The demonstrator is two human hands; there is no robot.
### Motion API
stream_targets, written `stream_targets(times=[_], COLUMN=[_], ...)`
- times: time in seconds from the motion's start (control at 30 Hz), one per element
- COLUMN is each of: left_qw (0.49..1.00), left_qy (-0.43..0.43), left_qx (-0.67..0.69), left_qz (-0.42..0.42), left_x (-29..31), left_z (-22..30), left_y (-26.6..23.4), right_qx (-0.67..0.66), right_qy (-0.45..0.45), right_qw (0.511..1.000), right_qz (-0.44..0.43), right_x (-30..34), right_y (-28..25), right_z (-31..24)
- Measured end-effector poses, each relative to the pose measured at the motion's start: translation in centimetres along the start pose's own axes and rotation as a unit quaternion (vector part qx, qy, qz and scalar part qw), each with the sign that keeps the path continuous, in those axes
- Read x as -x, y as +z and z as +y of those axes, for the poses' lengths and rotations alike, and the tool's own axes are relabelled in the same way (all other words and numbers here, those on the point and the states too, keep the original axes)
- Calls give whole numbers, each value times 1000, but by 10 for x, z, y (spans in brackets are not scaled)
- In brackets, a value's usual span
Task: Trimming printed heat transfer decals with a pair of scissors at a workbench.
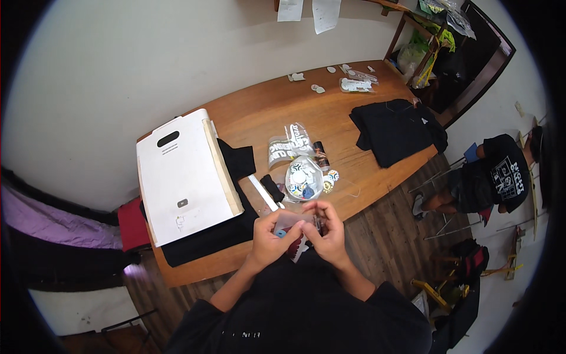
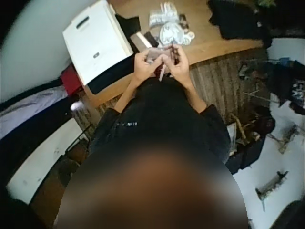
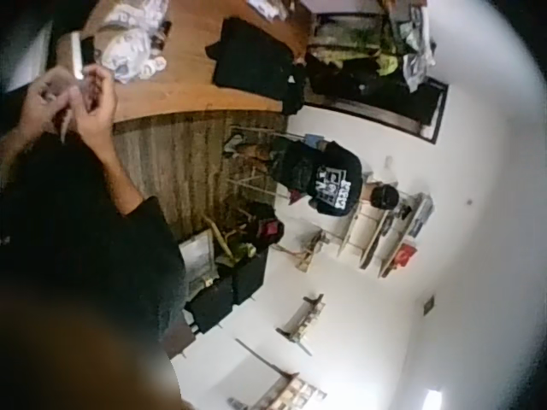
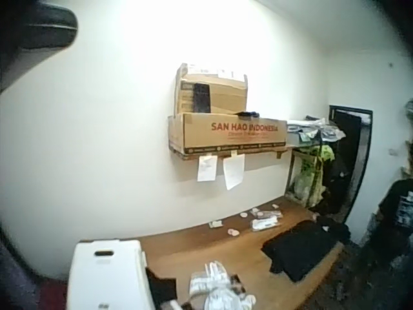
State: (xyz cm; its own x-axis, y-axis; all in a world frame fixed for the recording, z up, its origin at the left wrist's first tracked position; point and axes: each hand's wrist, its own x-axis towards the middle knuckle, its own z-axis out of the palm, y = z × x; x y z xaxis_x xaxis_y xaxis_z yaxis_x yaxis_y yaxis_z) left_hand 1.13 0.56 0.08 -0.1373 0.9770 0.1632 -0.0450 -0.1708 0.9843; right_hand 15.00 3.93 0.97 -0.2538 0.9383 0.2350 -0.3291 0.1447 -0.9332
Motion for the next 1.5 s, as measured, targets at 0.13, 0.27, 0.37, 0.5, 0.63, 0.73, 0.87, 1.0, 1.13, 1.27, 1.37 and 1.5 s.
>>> stream_targets(times=[0.13,0.27,0.37,0.5,0.63,0.73,0.87,1.0,1.13,1.27,1.37,1.5], left_qw=[998,985,916,877,978,980,967,973,971,967,967,966], left_qy=[-15,64,200,358,123,158,109,57,47,68,59,54], left_qx=[-45,-149,-274,-309,-165,101,126,142,143,119,125,118], left_qz=[-50,60,214,90,-43,-62,191,173,187,214,215,224], left_x=[-14,-21,-14,15,23,10,6,1,3,-1,1,1], left_z=[-3,-11,-19,-32,-75,-74,-29,-1,12,15,11,4], left_y=[-9,-13,-15,-15,20,30,33,22,22,27,30,32], right_qx=[78,38,34,-12,-30,-51,-26,-28,-48,-13,14,-34], right_qy=[51,85,77,93,99,118,104,65,65,72,73,76], right_qw=[994,995,996,992,992,991,994,996,993,991,991,993], right_qz=[-50,-46,13,79,73,45,-9,-60,-91,-115,-108,-88], right_x=[-9,-16,-19,-20,-20,-17,-9,-11,0,9,13,14], right_y=[-8,-8,-10,-13,5,13,7,7,-10,-9,-6,-1], right_z=[4,10,18,18,3,-8,-11,-9,-1,5,6,6])
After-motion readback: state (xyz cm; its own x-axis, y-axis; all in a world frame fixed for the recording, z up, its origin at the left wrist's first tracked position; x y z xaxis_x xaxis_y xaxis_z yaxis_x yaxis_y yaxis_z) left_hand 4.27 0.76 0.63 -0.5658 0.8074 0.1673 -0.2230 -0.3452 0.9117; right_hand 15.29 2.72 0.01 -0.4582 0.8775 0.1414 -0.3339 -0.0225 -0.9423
